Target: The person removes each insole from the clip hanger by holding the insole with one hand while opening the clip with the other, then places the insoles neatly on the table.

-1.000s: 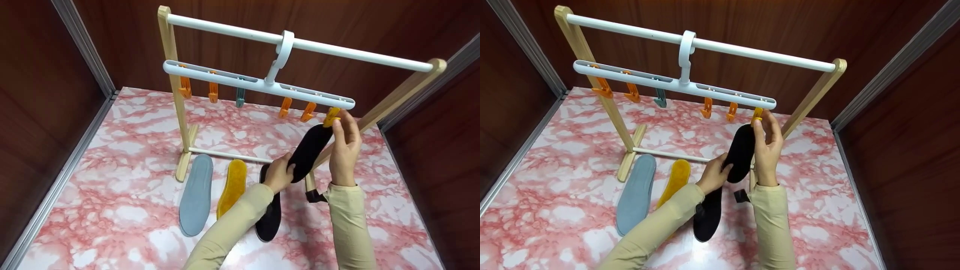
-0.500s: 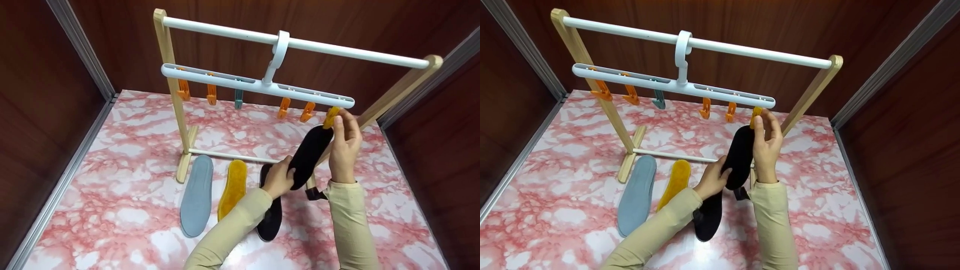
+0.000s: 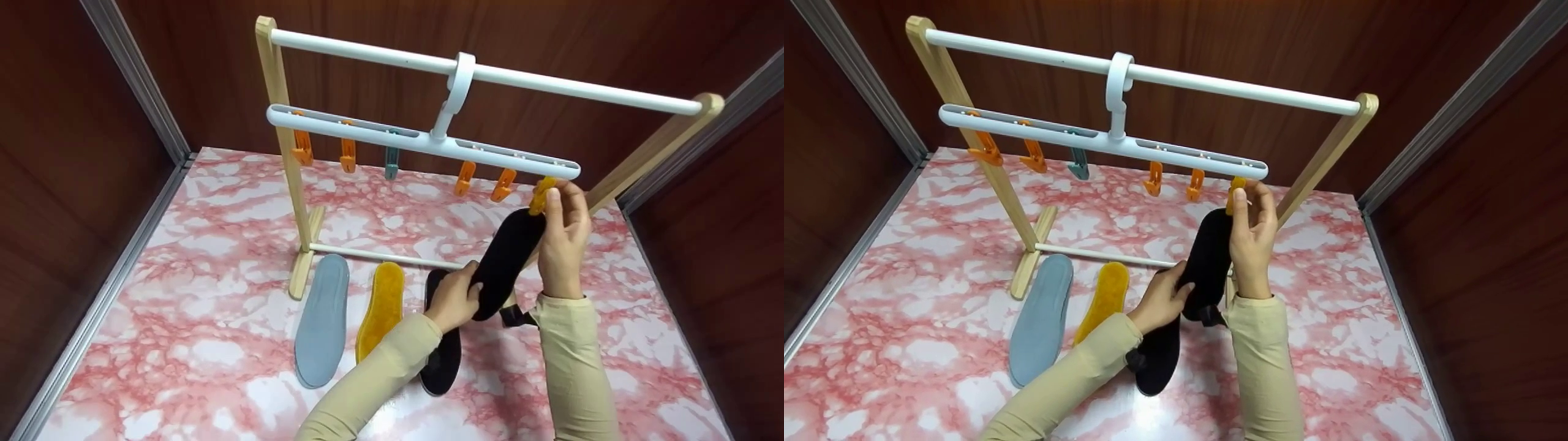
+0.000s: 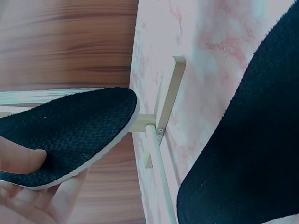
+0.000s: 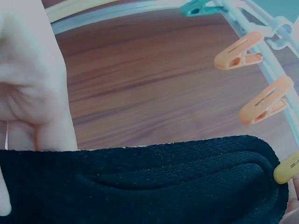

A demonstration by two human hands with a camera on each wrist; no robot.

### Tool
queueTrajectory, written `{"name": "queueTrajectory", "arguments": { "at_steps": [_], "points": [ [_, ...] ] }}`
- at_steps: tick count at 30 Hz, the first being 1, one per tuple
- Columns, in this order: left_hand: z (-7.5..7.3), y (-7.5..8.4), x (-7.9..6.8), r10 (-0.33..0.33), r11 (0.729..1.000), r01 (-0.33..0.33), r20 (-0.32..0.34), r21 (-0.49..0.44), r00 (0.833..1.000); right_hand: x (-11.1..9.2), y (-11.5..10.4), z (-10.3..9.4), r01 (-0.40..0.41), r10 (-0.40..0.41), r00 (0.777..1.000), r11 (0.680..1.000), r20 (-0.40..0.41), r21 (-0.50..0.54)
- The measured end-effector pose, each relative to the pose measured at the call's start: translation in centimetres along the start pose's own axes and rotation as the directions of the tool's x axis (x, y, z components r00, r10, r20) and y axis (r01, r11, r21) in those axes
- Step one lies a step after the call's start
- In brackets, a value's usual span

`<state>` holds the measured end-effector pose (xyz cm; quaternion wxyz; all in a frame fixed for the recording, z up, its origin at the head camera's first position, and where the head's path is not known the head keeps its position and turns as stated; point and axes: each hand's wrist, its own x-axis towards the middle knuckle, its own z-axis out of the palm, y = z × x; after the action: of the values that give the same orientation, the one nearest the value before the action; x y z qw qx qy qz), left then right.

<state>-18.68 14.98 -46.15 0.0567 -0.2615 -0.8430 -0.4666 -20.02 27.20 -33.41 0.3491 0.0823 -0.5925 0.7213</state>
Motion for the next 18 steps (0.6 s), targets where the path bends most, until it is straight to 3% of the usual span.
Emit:
{"name": "queueTrajectory", "arguments": {
  "at_steps": [8, 18],
  "points": [
    [-0.4, 0.3, -1.1, 0.029, 0.999, -0.029, -0.025, 0.013, 0.999, 0.0, -0.1, 0.2, -0.008, 0.008, 1.000, 1.000, 0.015, 0.001],
    [-0.9, 0.0, -2.3, 0.026, 0.999, -0.026, -0.002, -0.045, 1.000, 0.4, 0.1, 0.1, 0.012, -0.018, 0.999, 0.994, 0.050, 0.111]
  ]
}}
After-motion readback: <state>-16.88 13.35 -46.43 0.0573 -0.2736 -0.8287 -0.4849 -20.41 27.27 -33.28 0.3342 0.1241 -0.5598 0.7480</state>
